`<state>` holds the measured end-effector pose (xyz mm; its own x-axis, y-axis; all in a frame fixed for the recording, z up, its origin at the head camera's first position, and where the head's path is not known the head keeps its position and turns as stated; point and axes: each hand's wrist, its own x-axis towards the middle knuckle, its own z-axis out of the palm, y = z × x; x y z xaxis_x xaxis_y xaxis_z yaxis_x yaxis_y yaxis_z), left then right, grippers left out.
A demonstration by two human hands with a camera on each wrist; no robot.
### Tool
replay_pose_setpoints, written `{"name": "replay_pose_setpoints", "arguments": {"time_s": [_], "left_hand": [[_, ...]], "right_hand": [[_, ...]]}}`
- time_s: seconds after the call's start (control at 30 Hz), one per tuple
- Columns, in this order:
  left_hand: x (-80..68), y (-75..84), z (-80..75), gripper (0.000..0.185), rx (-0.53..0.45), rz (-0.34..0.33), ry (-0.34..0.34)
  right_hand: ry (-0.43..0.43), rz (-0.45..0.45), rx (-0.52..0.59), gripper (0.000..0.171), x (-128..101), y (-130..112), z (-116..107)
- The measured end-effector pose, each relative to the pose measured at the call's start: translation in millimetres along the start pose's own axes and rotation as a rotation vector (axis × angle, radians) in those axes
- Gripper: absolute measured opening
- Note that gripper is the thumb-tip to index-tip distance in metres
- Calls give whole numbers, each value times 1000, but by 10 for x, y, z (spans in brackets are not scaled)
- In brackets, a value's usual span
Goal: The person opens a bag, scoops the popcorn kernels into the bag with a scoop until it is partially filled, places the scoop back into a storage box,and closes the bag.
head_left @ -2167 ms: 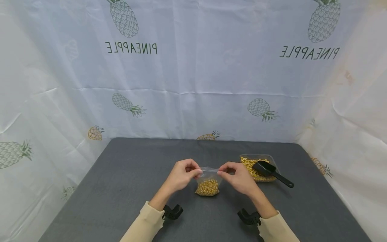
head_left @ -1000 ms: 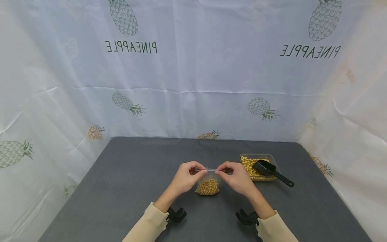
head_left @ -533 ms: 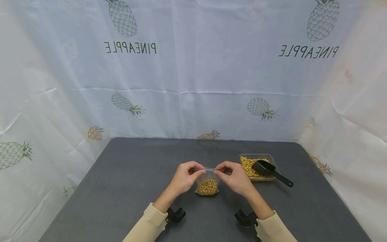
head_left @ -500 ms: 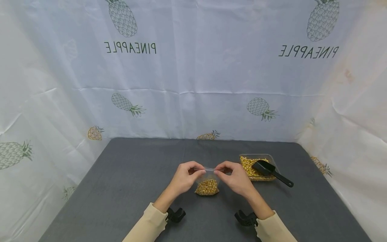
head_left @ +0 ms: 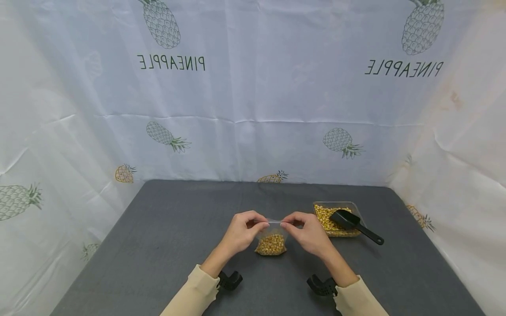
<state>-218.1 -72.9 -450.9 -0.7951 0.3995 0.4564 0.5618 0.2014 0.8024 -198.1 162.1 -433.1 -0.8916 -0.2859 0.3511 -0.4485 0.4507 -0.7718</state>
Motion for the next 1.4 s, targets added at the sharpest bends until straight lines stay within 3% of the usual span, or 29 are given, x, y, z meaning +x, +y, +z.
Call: {"name": "replay_pose_setpoints", "arguments": {"time_s": [0.4,0.6,0.77,1.1,1.4], "left_hand": [[-15,37,39,5,-1,33,6],[-19,293,-20,5,-15,19,-2],[-27,403,-67,5,-41,-20,8],[1,367,-74,6,-31,-112,32],[-6,397,-117,6,-33,-162,50]], "right_hand": [[17,-68,-21,7,-15,1,3],[-26,-43,10,5,-17,11,-18],[-50,11,25,12,-12,16,-52],[26,70,-27,8,6,23,-25],[22,107,-17,9,1,6,-26]]}}
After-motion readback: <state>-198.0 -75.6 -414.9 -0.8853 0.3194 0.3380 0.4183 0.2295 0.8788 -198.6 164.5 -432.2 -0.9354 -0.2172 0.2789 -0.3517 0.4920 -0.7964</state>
